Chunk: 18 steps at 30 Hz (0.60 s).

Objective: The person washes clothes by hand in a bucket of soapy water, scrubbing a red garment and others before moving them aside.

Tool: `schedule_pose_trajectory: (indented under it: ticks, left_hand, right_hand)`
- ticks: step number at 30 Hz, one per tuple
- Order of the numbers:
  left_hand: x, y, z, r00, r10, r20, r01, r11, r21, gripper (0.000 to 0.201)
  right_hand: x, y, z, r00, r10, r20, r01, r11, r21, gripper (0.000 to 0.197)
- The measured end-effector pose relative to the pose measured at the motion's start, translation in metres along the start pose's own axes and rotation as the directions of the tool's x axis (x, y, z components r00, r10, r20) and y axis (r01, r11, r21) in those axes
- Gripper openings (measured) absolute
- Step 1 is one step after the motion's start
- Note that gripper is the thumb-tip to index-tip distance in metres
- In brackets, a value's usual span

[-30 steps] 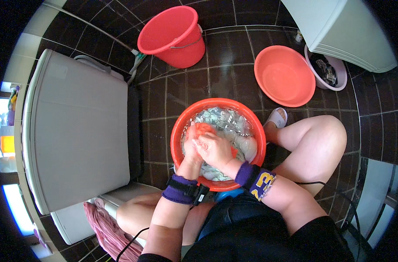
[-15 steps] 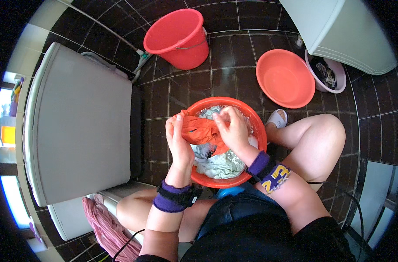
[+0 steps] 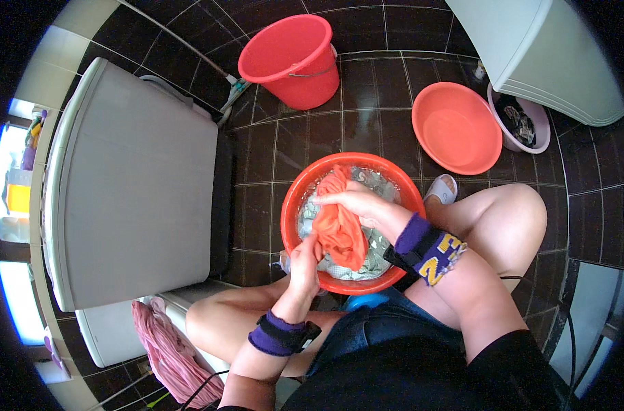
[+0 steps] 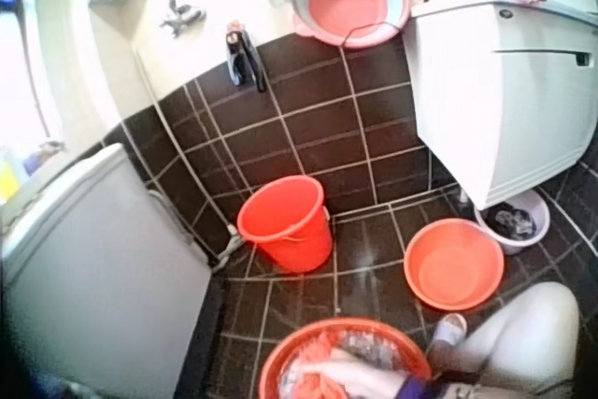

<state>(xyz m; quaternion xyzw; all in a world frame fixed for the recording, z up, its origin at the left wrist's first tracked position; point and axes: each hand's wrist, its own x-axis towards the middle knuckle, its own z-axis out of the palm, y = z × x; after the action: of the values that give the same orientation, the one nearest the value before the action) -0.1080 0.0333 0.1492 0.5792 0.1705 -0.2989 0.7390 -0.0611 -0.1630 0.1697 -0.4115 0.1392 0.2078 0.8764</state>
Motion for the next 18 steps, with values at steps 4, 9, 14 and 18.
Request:
schedule_pose_trajectory:
  ticks: [4, 9, 14, 18]
  left_hand:
    - [0.026, 0.004, 0.003, 0.973, -0.026, -0.231, 0.003, 0.995, -0.100, 0.013]
    - [0.077, -0.004, 0.009, 0.955, 0.244, -0.169, -0.225, 0.966, 0.127, 0.035]
    - [0.130, -0.027, 0.002, 0.955, 0.263, 0.141, -0.297, 0.870, 0.393, 0.064]
    - [0.126, -0.027, 0.028, 1.000, 0.012, -0.011, -0.007, 0.929, 0.370, 0.067]
  right_hand:
    - [-0.017, -0.013, 0.002, 0.983, -0.142, 0.117, 0.177, 0.908, -0.380, 0.046]
    - [-0.006, 0.011, -0.035, 0.987, -0.080, -0.136, -0.119, 0.195, -0.974, 0.077]
    - [0.020, 0.064, -0.050, 0.940, -0.159, -0.302, -0.318, -0.085, -0.944, 0.068]
    - [0.028, 0.094, -0.064, 0.947, -0.130, -0.295, -0.320, -0.285, -0.903, 0.053]
